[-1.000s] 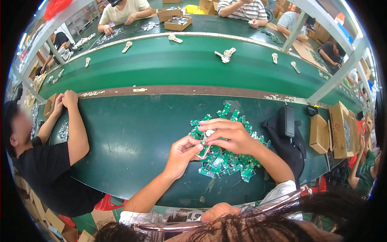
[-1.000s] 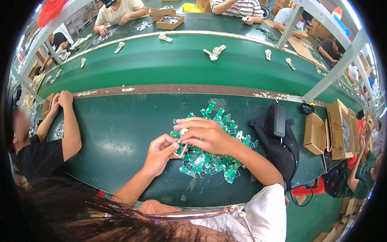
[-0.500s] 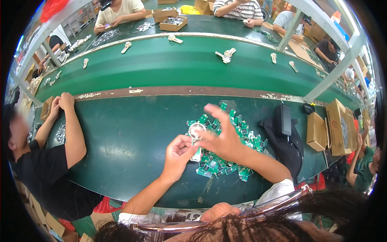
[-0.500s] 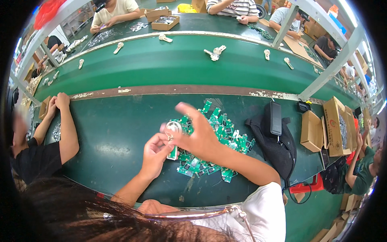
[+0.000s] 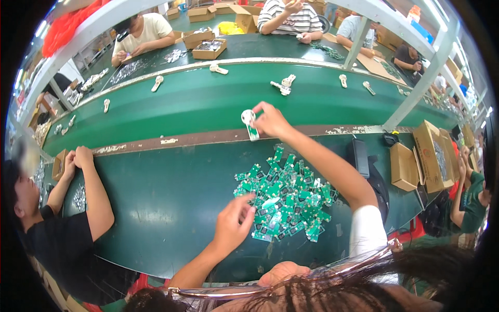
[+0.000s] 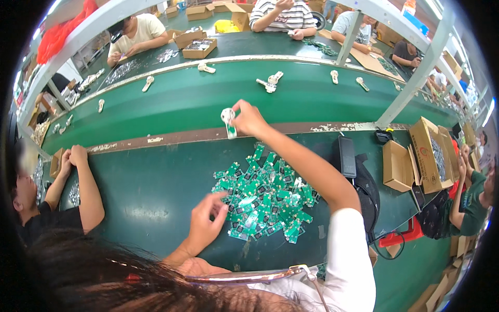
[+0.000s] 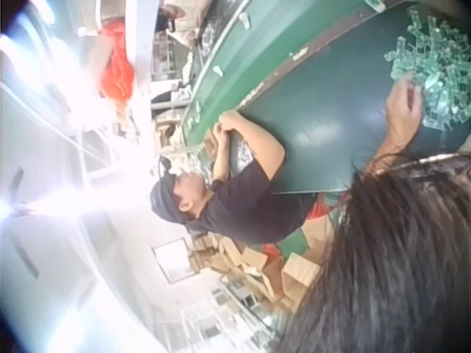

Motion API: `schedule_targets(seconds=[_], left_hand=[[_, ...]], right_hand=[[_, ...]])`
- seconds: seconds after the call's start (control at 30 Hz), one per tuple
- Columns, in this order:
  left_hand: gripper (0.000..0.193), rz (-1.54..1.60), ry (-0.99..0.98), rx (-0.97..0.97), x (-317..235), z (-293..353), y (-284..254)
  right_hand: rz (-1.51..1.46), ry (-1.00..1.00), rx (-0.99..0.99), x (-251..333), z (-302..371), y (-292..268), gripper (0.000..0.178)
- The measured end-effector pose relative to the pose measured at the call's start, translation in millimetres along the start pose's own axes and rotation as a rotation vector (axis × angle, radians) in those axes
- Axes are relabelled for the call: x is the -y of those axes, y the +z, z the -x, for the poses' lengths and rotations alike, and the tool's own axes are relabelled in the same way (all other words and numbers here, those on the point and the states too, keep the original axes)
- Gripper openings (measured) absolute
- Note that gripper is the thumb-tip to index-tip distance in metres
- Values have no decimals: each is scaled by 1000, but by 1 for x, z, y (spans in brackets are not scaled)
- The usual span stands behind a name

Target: Assembling electronic components by hand on an assembly line.

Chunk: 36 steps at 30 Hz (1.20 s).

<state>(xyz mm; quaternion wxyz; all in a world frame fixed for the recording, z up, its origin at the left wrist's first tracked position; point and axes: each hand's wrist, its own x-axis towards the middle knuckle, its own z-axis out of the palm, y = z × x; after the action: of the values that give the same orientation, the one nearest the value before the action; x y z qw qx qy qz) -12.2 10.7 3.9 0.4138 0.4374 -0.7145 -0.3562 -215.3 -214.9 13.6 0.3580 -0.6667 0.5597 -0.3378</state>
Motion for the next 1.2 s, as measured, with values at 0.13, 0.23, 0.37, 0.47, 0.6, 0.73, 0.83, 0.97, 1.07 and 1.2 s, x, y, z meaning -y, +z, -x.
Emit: schedule_targets(seconds=[0.13, 0.23, 0.37, 0.47, 0.6, 0.73, 0.83, 0.97, 1.07, 1.2], left_hand=[[31, -371, 316, 112, 9, 1, 5], [38, -582, 205, -9, 2, -2, -3], [43, -831, 59, -1, 3, -2, -12], [36, -895, 65, 79, 18, 0, -12], [24, -785, 118, 24, 16, -1, -16], [14, -703, 172, -143, 8, -10, -14], [12, -645, 205, -225, 24, -11, -15], [15, -181, 41, -249, 31, -17, -9], [16, -279, 76, -183, 31, -15, -4], [9, -180, 11, -196, 31, -17, -5]], right_hand=[[488, -33, -392, -54, -96, 8, 49], [731, -65, -557, -58, -111, 4, 57], [980, 14, -893, -97, -95, -41, 53], [845, 251, -607, -114, -80, -69, 47], [463, -109, -672, -95, -47, -65, 34], [-569, -111, -404, -19, 22, -41, 27], [-811, -123, -273, 14, 62, -25, 17], [-1087, -156, -191, 42, 107, -5, 20], [-1188, -68, -86, 61, 138, 1, 28], [-1105, 166, -37, 47, 148, 20, 37]])
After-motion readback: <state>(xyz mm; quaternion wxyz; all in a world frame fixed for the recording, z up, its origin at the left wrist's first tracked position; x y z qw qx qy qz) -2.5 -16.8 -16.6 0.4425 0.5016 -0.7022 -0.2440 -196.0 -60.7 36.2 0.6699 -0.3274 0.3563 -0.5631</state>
